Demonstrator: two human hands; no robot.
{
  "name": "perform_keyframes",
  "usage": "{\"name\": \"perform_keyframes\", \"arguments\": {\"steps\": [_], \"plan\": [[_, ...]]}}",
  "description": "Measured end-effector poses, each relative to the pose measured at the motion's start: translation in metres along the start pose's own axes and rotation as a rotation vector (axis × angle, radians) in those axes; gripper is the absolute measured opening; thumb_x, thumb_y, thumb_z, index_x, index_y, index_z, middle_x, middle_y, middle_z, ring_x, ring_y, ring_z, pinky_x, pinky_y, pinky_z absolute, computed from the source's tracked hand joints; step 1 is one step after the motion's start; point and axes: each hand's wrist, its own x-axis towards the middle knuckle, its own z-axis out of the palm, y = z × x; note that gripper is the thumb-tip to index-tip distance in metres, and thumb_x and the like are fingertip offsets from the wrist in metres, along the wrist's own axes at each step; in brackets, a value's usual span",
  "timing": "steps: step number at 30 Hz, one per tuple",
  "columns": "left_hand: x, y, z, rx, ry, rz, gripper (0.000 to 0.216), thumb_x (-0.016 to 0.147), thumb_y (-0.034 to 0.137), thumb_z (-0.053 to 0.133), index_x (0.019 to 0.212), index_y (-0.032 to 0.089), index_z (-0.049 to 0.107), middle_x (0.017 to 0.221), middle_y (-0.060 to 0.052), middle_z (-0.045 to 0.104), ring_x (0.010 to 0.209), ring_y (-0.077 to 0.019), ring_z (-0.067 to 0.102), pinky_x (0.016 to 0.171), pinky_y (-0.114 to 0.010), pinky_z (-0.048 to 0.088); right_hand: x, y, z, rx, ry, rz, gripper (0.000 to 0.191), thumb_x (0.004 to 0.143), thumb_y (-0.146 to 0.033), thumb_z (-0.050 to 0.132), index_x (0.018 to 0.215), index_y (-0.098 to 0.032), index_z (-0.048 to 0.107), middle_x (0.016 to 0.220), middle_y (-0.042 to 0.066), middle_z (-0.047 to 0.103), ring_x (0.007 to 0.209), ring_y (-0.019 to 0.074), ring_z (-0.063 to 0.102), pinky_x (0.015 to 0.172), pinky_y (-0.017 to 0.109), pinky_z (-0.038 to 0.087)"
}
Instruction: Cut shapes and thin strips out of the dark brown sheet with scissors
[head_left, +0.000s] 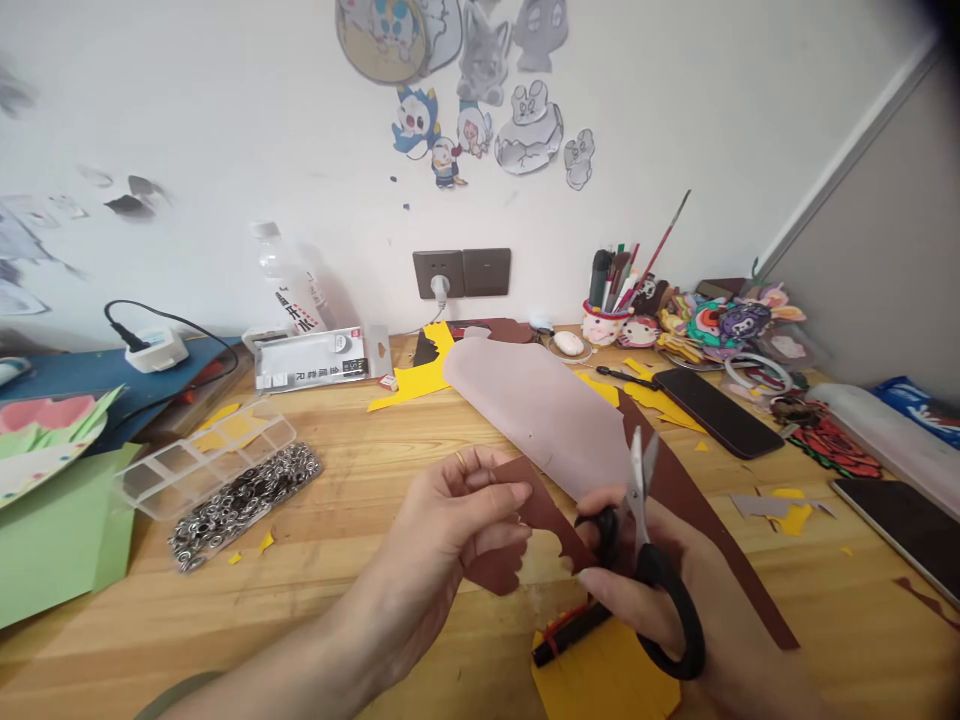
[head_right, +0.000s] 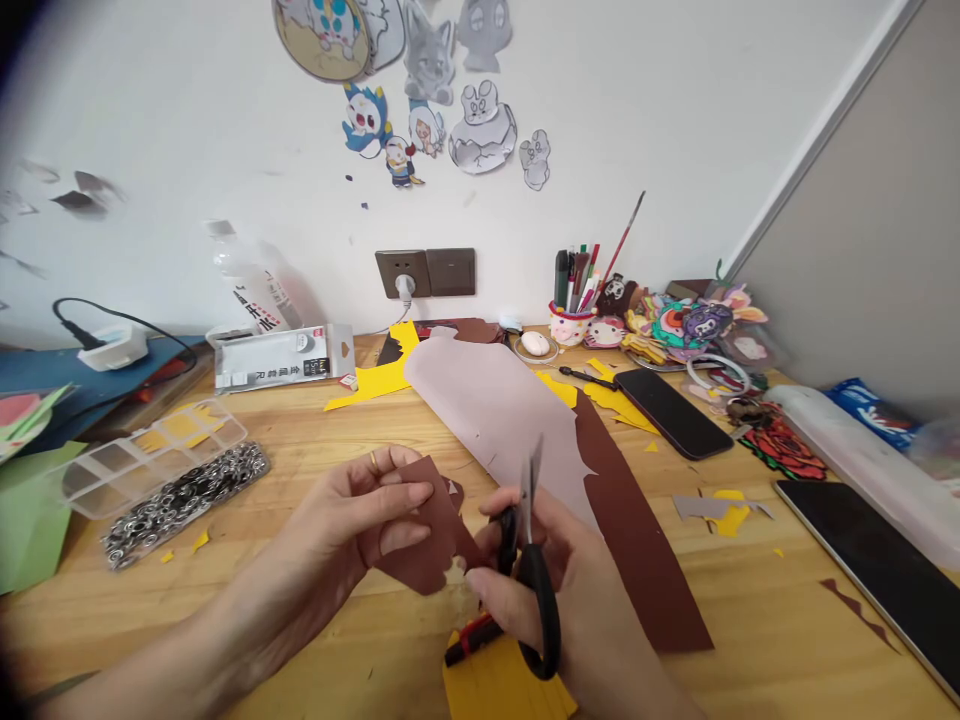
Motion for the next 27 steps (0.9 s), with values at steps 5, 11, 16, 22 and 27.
{"name": "perform_keyframes", "arguments": {"steps": [5,11,16,22,27], "plan": [[0.004,-0.001,-0.006,0.069,-0.019,-0.024,0.019,0.068,0.020,0.063,0.086,0.019,0.057,0.080,0.000,0.060,0.061,-0.0081,0.057,0.059,-0.020,0.045,0.004,-0.012,-0.008,-0.072,0.210,-0.050,0.025,0.062,-0.021,0.070,0.083,-0.027,0.057,0.066,-0.008,0.059,0.057,0.0071,0.054,0.051,0.013,0.045],[0.006,-0.004,-0.006,0.289,-0.190,-0.134,0.019,0.064,0.013,0.061,0.082,0.017,0.063,0.068,0.002,0.056,0.054,-0.0061,0.048,0.051,-0.017,0.036,0.008,-0.021,-0.020,-0.126,0.322,-0.129,0.022,0.065,-0.024,0.069,0.083,-0.028,0.058,0.061,-0.009,0.055,0.055,0.0061,0.052,0.051,0.010,0.043],[-0.001,-0.007,0.004,0.447,-0.299,-0.203,0.013,0.062,0.015,0.062,0.074,0.016,0.067,0.065,-0.001,0.061,0.058,-0.0088,0.050,0.056,-0.019,0.038,0.007,-0.021,-0.016,-0.193,0.251,-0.078,0.025,0.066,-0.026,0.067,0.088,-0.027,0.055,0.066,-0.007,0.058,0.058,0.0104,0.056,0.054,0.018,0.046],[-0.002,-0.015,0.003,0.479,-0.255,-0.197,0.012,0.064,0.026,0.062,0.065,0.016,0.068,0.061,-0.001,0.060,0.054,-0.0095,0.050,0.054,-0.020,0.041,0.007,-0.019,-0.012,-0.323,0.155,-0.125,0.021,0.068,-0.020,0.062,0.087,-0.022,0.056,0.064,-0.004,0.059,0.057,0.0122,0.057,0.052,0.022,0.047],[0.000,-0.012,0.004,0.390,-0.239,-0.170,0.008,0.064,0.023,0.064,0.064,0.015,0.068,0.056,0.001,0.059,0.051,-0.0069,0.049,0.054,-0.018,0.040,0.007,-0.018,-0.013,-0.270,0.205,-0.072,0.027,0.068,-0.028,0.065,0.094,-0.023,0.058,0.064,-0.005,0.059,0.056,0.0100,0.054,0.050,0.019,0.045]]}}
